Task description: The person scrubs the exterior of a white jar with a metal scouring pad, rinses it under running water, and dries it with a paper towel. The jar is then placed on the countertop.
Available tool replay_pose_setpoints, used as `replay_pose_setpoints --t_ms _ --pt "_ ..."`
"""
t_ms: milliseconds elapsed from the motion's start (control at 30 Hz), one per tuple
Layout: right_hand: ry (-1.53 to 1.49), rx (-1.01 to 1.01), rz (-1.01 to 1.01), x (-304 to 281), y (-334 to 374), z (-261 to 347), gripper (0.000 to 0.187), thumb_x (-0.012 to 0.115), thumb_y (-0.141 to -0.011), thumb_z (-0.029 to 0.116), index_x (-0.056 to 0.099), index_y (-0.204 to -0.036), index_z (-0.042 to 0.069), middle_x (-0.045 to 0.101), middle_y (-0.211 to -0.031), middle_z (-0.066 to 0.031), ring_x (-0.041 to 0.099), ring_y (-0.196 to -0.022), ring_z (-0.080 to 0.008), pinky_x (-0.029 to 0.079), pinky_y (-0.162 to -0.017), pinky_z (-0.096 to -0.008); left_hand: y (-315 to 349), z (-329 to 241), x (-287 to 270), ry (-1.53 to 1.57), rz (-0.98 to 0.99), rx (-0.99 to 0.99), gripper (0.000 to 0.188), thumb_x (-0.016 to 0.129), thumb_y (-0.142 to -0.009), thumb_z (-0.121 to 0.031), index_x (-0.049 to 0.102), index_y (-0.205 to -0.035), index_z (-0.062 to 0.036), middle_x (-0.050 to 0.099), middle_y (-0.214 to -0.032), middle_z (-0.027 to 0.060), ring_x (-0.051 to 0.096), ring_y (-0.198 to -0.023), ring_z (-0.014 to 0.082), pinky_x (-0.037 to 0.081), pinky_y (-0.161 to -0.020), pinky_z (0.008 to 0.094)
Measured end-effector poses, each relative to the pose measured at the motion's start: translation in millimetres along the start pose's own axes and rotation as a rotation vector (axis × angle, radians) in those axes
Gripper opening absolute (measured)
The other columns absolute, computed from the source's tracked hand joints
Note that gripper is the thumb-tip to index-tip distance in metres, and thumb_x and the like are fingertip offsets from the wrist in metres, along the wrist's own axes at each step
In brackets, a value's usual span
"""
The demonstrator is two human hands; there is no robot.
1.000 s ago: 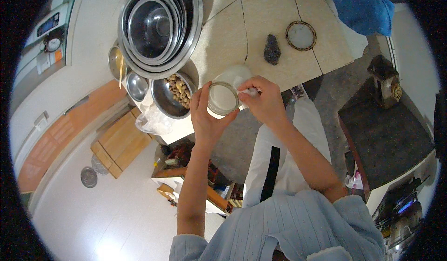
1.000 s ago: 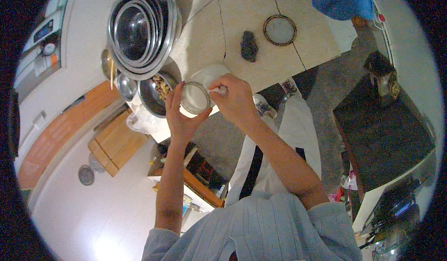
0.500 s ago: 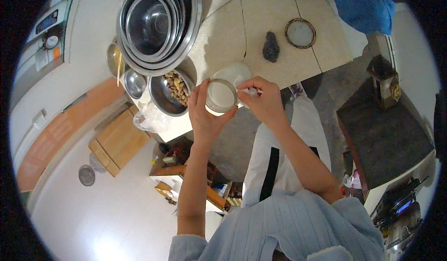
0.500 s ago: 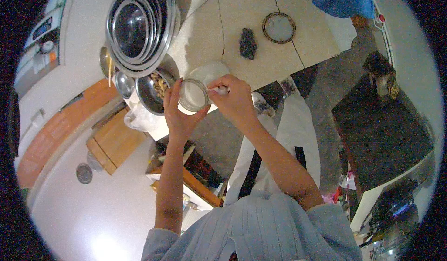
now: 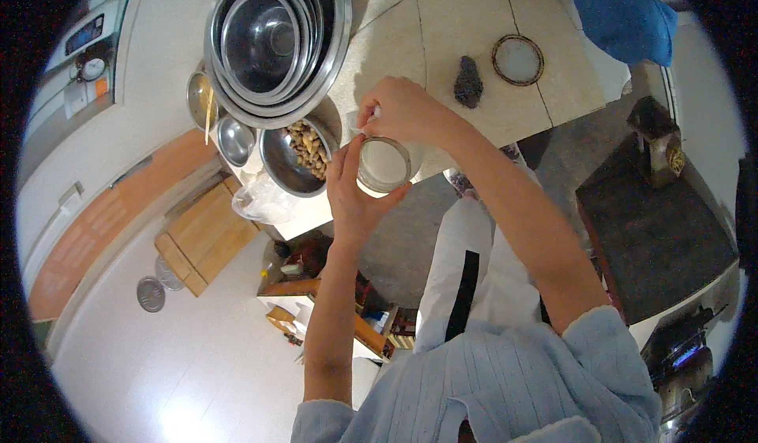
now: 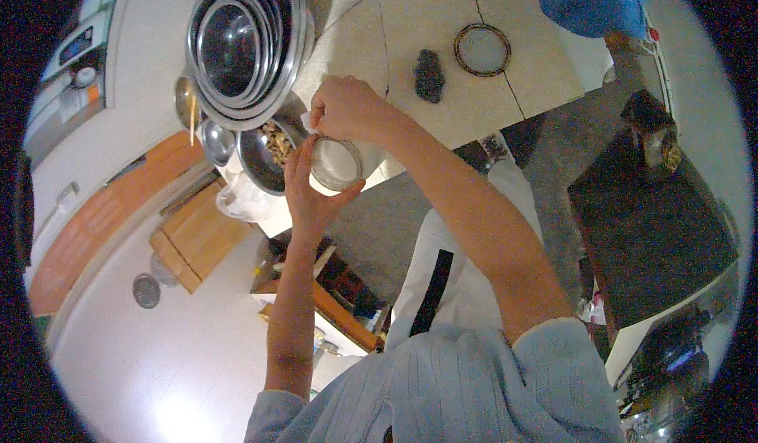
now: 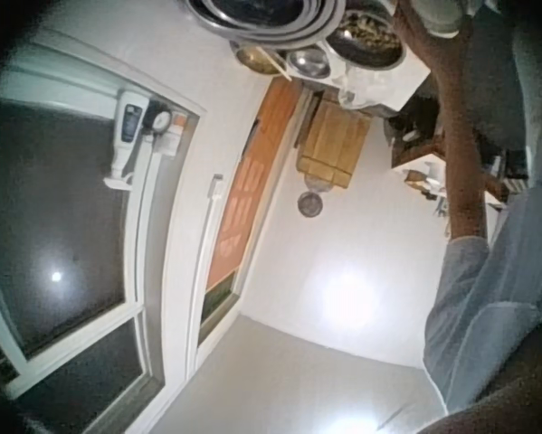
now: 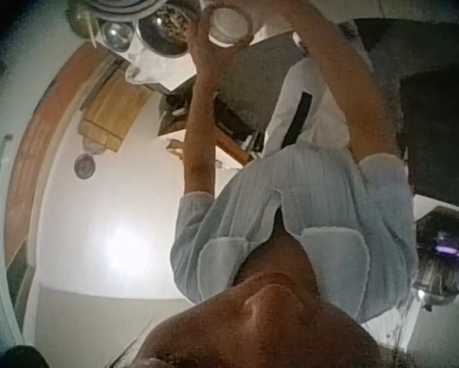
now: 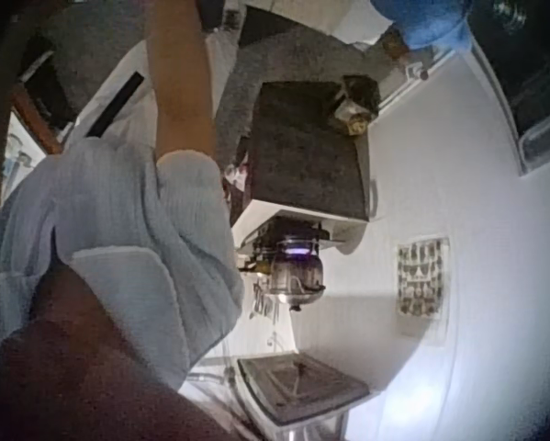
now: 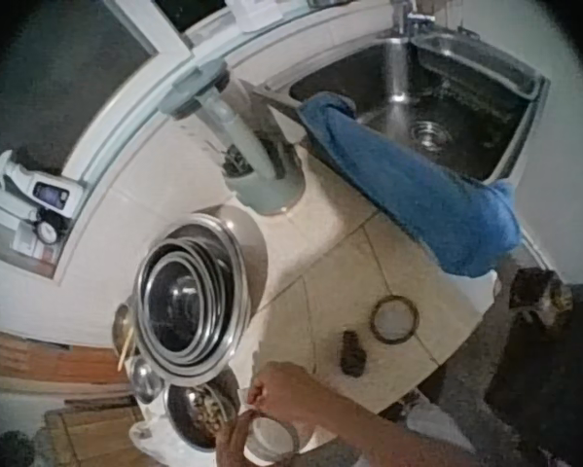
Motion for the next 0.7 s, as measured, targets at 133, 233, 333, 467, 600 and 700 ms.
replay_pose_setpoints --t_ms 133,233,333,467,600,700 --pt "-0.204 -0.041 -0.230 3 8 -21 0.025 0.067 -0.069 0.013 0.068 -0.093 0.007 0.066 -0.089 -0.0084 0.061 -0.079 -0.0172 0.048 -0.069 -0.0297 -3 0 -1 -0.015 0.033 -0.010 0.084 0.083 -0.050 -0.030 0.049 -0.123 -0.0048 0.050 -0.113 0.0148 0.050 -0.107 0.0310 0.041 -0.092 0.0396" --pt "-0.584 0.142 -0.257 1 48 -32 0.026 0.064 -0.074 0.011 0.066 -0.099 0.006 0.063 -0.092 -0.0034 0.058 -0.083 -0.0127 0.046 -0.072 -0.0270 -3 0 -7 -0.022 0.040 0.006 0.082 0.083 -0.050 -0.028 0.050 -0.121 -0.0053 0.052 -0.113 0.0141 0.050 -0.107 0.0303 0.042 -0.090 0.0395" --pt "-0.599 0.149 -0.216 3 90 -32 0.021 0.062 -0.078 0.008 0.066 -0.098 0.005 0.061 -0.090 -0.0012 0.056 -0.083 -0.0109 0.044 -0.073 -0.0249 -7 0 -11 -0.027 0.064 0.061 0.080 0.083 -0.048 -0.024 0.052 -0.119 -0.0056 0.054 -0.111 0.0126 0.052 -0.104 0.0298 0.042 -0.088 0.0395" --pt "-0.651 0.115 -0.333 23 108 -24 0.017 0.065 -0.078 0.011 0.067 -0.094 0.006 0.060 -0.085 -0.0044 0.056 -0.081 -0.0126 0.045 -0.071 -0.0269 -15 0 -15 0.008 0.085 0.130 0.077 0.083 -0.046 -0.020 0.054 -0.116 -0.0063 0.056 -0.107 0.0100 0.054 -0.099 0.0294 0.042 -0.085 0.0398" --pt "-0.557 0.142 -0.430 40 102 -17 0.009 0.065 -0.079 0.008 0.065 -0.087 0.004 0.061 -0.083 -0.0022 0.056 -0.078 -0.0103 0.044 -0.071 -0.0243 -18 -2 -17 -0.053 0.103 0.157 0.076 0.082 -0.048 -0.022 0.054 -0.116 -0.0068 0.056 -0.107 0.0094 0.055 -0.097 0.0294 0.042 -0.085 0.0395" --pt "-0.545 0.162 -0.479 43 98 -16 0.008 0.065 -0.078 0.008 0.064 -0.084 0.003 0.062 -0.079 -0.0036 0.057 -0.075 -0.0110 0.045 -0.070 -0.0248 -18 0 -16 -0.044 0.113 0.147 0.076 0.082 -0.048 -0.023 0.053 -0.117 -0.0078 0.056 -0.108 0.0094 0.054 -0.098 0.0293 0.042 -0.085 0.0395"
Point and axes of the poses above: each hand's wrist, its own y-axis away from the middle knuckle, its own x-axis out of the palm, z = x × y, the point moved 2 cm from there along -y, towards the middle knuckle
